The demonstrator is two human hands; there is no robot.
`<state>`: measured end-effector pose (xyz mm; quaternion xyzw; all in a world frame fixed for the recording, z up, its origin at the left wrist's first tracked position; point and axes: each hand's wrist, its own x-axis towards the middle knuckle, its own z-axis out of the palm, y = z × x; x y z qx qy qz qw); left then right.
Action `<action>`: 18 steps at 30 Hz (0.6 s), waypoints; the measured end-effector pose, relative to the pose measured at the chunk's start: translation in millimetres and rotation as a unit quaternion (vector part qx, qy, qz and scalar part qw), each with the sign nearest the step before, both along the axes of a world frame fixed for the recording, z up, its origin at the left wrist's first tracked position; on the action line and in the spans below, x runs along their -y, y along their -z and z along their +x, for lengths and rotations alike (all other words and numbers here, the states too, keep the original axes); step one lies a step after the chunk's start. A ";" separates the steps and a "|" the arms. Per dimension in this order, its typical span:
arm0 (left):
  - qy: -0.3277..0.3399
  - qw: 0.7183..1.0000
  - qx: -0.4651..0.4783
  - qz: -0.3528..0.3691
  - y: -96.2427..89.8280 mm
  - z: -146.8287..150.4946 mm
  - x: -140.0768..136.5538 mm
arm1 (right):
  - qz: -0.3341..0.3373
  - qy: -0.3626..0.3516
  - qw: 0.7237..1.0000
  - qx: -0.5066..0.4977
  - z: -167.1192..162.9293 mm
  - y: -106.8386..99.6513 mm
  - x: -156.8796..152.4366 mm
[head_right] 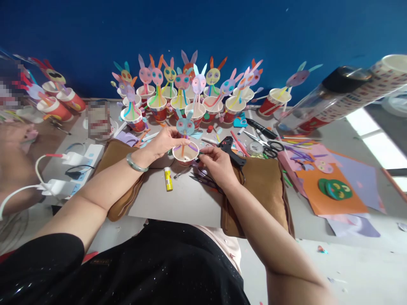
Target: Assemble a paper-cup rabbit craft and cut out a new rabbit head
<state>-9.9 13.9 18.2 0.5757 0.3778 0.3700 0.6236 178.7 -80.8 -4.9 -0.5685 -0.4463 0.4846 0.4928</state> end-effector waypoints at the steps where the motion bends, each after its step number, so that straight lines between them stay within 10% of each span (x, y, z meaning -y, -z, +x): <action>1: -0.001 1.000 0.001 -0.004 -0.9 0.3 0.5 | 0.001 0.003 1.000 0.004 -0.4 -0.2 -0.1; 18: 0.019 1.000 -0.010 0.003 0.0 -1.2 0.6 | 0.008 0.022 0.999 -0.032 -5.9 2.8 -2.3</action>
